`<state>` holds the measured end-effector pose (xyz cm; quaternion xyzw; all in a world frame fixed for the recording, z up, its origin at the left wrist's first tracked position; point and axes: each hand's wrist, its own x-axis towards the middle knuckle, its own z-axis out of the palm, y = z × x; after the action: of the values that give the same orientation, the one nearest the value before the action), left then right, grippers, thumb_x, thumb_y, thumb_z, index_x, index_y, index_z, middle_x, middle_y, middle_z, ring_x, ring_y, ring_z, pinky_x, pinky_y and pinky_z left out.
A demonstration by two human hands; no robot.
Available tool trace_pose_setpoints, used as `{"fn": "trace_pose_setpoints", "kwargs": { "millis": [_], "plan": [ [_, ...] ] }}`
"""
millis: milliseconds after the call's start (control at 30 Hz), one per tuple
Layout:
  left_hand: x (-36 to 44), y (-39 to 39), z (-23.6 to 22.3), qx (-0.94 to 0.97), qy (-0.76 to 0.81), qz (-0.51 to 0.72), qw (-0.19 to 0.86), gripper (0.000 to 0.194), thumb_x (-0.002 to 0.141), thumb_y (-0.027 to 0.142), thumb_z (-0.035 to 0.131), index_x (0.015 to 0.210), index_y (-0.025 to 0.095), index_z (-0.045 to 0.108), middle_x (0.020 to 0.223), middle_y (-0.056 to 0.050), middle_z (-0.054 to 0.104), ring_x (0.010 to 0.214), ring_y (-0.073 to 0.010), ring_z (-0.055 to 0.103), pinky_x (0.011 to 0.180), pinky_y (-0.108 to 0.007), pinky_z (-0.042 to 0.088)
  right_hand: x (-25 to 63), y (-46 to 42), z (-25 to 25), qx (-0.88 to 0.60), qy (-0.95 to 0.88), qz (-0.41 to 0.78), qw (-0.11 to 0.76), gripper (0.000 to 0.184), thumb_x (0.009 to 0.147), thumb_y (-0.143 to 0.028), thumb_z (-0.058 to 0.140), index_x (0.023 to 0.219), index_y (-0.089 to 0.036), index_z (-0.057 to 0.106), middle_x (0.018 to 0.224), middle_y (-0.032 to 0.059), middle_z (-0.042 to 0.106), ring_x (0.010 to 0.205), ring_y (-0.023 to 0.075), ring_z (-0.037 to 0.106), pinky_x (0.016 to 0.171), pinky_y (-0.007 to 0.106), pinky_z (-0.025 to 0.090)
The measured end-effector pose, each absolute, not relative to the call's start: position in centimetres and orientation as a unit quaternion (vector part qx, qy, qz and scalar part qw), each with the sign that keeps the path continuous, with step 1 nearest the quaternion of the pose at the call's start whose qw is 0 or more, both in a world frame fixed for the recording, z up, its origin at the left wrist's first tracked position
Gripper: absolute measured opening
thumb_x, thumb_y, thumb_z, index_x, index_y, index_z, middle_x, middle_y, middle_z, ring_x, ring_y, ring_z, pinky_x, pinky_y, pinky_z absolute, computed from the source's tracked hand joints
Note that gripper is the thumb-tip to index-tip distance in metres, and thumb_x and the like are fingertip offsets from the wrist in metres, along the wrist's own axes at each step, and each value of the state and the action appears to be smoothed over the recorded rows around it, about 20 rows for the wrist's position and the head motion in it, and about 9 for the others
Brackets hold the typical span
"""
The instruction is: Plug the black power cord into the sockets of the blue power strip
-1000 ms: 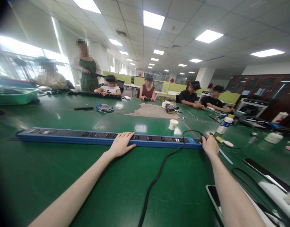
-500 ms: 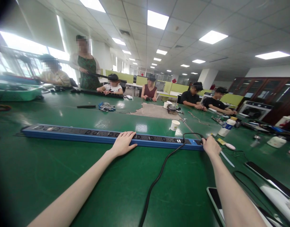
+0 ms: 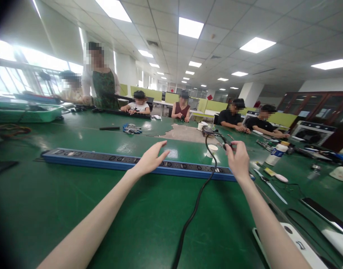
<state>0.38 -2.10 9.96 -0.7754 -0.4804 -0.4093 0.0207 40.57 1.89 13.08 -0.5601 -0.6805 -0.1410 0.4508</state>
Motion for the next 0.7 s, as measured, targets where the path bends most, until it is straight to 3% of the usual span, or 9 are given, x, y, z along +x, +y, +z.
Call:
{"fn": "trace_pose_setpoints", "kwargs": {
  "millis": [67,167,333,400,500,600,700],
  "plan": [
    [0.8,-4.7,14.1,-0.775,-0.429,-0.457,0.085,0.057,0.106,0.045,0.045,0.157,0.019,0.042,0.157,-0.013,0.053,0.146,-0.0267,0.047,0.123,-0.045,0.037,35.4,-0.3,13.7,-0.463,-0.719,-0.085,0.511,0.05,0.103,-0.061,0.048,0.135,-0.023,0.056,0.126,0.0137,0.061,0.097,0.0275,0.068,0.075,0.041,0.061],
    [1.3,-8.7,17.6,-0.812,-0.38,-0.423,0.13,0.063,0.103,0.044,0.054,0.16,0.024,0.037,0.16,-0.01,0.049,0.148,-0.0281,0.045,0.124,-0.047,0.037,28.9,-3.5,14.2,-0.349,-0.803,-0.037,0.482,0.037,0.102,-0.055,0.056,0.127,-0.03,0.065,0.122,0.0081,0.064,0.099,0.0253,0.068,0.078,0.04,0.063],
    [0.1,-11.7,16.7,-0.861,-0.383,-0.326,0.073,0.047,0.108,0.04,0.042,0.154,0.03,0.047,0.147,-0.005,0.063,0.129,-0.0258,0.065,0.107,-0.04,0.052,22.9,-7.5,15.0,-0.259,-0.853,-0.043,0.452,0.029,0.103,-0.044,0.06,0.131,-0.039,0.067,0.123,0.0032,0.067,0.107,0.024,0.07,0.091,0.04,0.062],
    [-1.5,-11.9,16.5,-0.864,-0.386,-0.322,0.037,0.045,0.108,0.043,0.042,0.151,0.032,0.051,0.143,-0.004,0.066,0.125,-0.0247,0.067,0.103,-0.037,0.054,22.0,-8.3,15.1,-0.249,-0.853,-0.011,0.458,0.03,0.104,-0.044,0.058,0.133,-0.039,0.064,0.123,0.0027,0.067,0.105,0.0226,0.071,0.09,0.039,0.062],
    [-6.3,-11.2,17.6,-0.85,-0.423,-0.313,0.017,0.044,0.106,0.053,0.045,0.139,0.03,0.062,0.123,-0.002,0.075,0.105,-0.0232,0.072,0.09,-0.033,0.057,22.2,-7.7,14.8,-0.277,-0.844,0.057,0.456,0.035,0.106,-0.044,0.053,0.141,-0.037,0.057,0.127,0.0023,0.068,0.1,0.0207,0.073,0.086,0.038,0.063],
    [-14.5,-9.2,18.0,-0.753,-0.556,-0.342,0.08,0.061,0.101,0.07,0.043,0.132,0.024,0.067,0.111,-0.002,0.077,0.086,-0.0183,0.07,0.082,-0.031,0.055,25.1,-4.5,13.0,-0.341,-0.833,0.054,0.432,0.035,0.105,-0.046,0.053,0.137,-0.033,0.058,0.126,0.0032,0.071,0.101,0.0222,0.073,0.081,0.037,0.061],
    [-24.1,-6.7,15.3,-0.587,-0.732,-0.29,0.187,0.086,0.09,0.089,0.035,0.119,0.019,0.076,0.097,-0.004,0.077,0.083,-0.0182,0.063,0.086,-0.035,0.052,30.0,-0.2,9.5,-0.435,-0.813,0.022,0.386,0.027,0.104,-0.046,0.052,0.118,-0.029,0.066,0.108,0.0031,0.076,0.092,0.0233,0.073,0.076,0.036,0.057]
  ]
}}
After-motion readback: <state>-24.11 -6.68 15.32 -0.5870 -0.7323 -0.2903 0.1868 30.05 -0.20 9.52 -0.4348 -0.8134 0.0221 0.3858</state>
